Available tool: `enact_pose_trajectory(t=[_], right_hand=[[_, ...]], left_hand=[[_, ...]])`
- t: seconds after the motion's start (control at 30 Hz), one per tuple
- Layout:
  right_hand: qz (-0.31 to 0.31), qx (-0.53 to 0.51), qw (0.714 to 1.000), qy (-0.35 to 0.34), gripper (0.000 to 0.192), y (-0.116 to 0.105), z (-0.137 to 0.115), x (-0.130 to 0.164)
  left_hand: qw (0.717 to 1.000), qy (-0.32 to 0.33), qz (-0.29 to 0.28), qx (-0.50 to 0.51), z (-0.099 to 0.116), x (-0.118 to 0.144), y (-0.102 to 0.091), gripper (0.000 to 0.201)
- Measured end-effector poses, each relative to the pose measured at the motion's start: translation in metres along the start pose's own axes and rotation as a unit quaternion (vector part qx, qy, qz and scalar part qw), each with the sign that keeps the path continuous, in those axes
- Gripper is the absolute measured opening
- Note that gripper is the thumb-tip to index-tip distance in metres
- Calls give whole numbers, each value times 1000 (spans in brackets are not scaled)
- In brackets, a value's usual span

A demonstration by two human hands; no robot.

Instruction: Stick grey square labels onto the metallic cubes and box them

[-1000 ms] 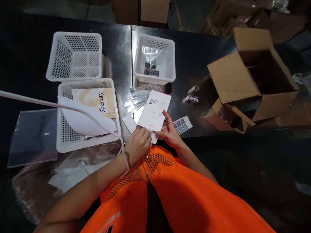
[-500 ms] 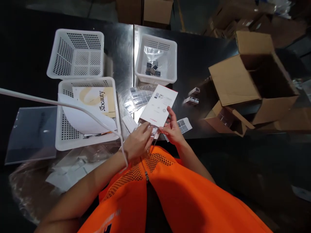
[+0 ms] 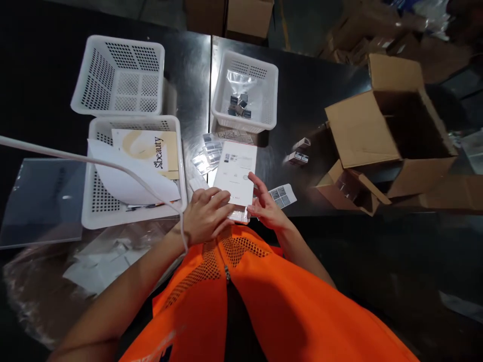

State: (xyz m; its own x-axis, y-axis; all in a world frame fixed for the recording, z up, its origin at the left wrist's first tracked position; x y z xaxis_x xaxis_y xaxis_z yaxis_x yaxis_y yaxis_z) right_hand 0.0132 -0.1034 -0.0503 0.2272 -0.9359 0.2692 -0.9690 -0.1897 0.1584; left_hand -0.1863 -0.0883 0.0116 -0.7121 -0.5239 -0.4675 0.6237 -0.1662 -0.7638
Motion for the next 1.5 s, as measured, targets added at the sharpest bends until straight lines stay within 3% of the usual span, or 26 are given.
enact_pose_trajectory(t=[0.1, 0.17, 0.3, 0.43, 0.57, 0.73, 0.83, 0.93, 1.1, 1.17, 1.23, 1.4, 1.5], right_hand=[[21, 0, 1000, -16, 84, 1, -2, 3], [48, -10, 998, -26, 86, -1, -5, 5], [36, -16, 999, -12, 90, 1, -7, 9], [16, -30, 999, -14, 92, 10, -4, 10], [49, -33, 998, -19, 90, 13, -3, 10], [54, -37, 998, 8, 93, 16, -11, 11], [70, -42, 996, 19, 95, 19, -15, 11], [76, -23, 997, 25, 94, 21, -16, 11], [130, 93, 987, 11, 88, 18, -13, 11], [141, 109, 984, -9, 80, 17, -12, 11], [142, 105, 984, -31, 73, 17, -12, 11], [157, 95, 981, -58, 63, 21, -16, 16], [173, 73, 981, -43, 61, 26, -14, 18]], left_hand=[[989, -50, 137, 3, -2, -1, -4, 25], [976, -110, 183, 38, -6, 1, -4, 32], [936, -237, 183, 185, -15, 10, 5, 51], [879, -346, 231, 231, -20, 20, 7, 57], [838, -377, 278, 280, -22, 26, 12, 52], [746, -398, 302, 440, -23, 34, 26, 66], [727, -406, 319, 453, -20, 40, 30, 68], [734, -381, 329, 456, -17, 42, 32, 65], [855, -251, 309, 331, -9, 33, 24, 59], [875, -223, 304, 303, -5, 29, 23, 62], [874, -214, 305, 311, -3, 26, 27, 66], [836, -236, 342, 358, 0, 26, 41, 66], [850, -237, 344, 322, 1, 26, 42, 65]])
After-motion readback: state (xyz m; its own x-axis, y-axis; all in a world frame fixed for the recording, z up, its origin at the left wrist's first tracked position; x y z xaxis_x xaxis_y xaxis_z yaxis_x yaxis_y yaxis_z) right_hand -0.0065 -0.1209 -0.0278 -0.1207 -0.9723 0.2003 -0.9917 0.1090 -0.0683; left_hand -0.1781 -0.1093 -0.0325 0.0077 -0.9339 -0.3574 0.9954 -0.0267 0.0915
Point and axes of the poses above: each hand's wrist, its own x-axis away from the middle knuckle, its own y-axis out of the palm, z = x × y, the point moved 4 cm from there along -x, towards the middle knuckle, and after that the axes turned 15 degrees about x, right-handed, at the moved point
